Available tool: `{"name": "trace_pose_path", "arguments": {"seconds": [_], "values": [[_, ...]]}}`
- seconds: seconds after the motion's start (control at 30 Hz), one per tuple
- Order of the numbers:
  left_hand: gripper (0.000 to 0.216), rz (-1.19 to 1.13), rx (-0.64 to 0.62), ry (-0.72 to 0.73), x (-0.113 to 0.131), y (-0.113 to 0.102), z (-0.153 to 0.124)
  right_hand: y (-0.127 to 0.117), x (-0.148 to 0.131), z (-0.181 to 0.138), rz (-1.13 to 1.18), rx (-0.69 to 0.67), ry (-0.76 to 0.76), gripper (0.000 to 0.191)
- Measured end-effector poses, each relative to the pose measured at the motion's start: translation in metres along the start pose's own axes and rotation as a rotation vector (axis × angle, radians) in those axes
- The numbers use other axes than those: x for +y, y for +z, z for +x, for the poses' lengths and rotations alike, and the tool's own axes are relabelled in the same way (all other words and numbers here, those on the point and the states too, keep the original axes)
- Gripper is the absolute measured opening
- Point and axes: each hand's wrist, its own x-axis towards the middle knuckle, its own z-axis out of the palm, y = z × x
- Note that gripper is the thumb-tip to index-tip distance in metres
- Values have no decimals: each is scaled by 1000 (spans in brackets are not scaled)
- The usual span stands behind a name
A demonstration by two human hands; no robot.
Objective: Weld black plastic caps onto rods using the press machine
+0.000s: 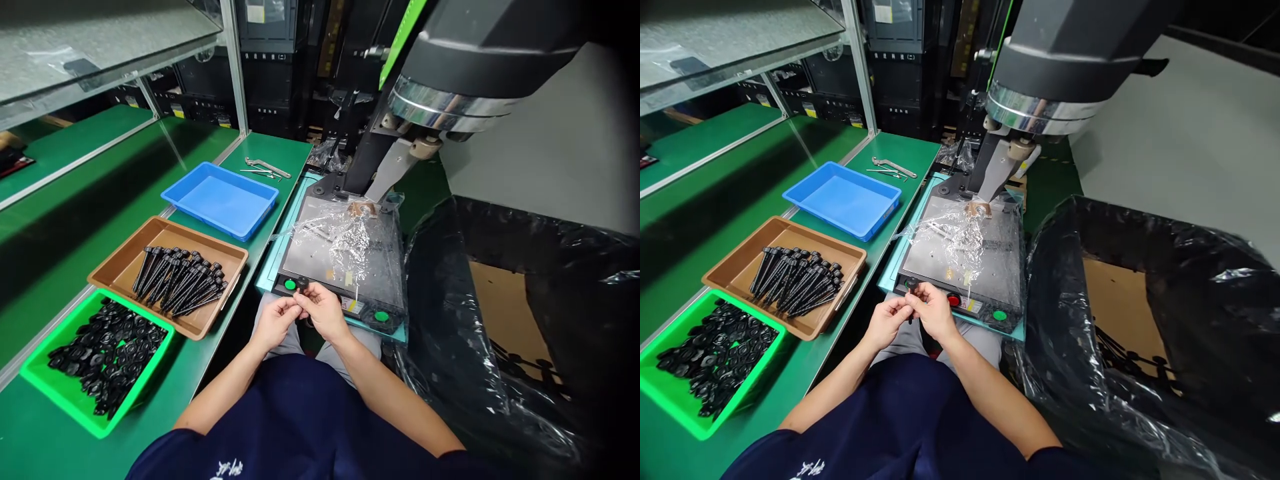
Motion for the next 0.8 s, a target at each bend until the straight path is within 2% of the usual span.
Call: {"name": "trace_pose_path", "arguments": {"seconds": [0.2,0.37,0.5,0.67,0.8], "values": [[30,28,9,48,-5,-5,-1,3,2,0,-153,7,-116,27],[27,123,26,125,-4,-7,-3,8,-8,-5,-429,70,-415,16],[26,199,13,174,-2,-10,-3,12,-13,-7,-478,66,-585,12],[22,312,31,240,2,-11,-7,15,-13,-5,-473,58,-597,13],[20,563,63,339,28,-28,-28,9,-10,-6,-440,-12,-480,20]]}}
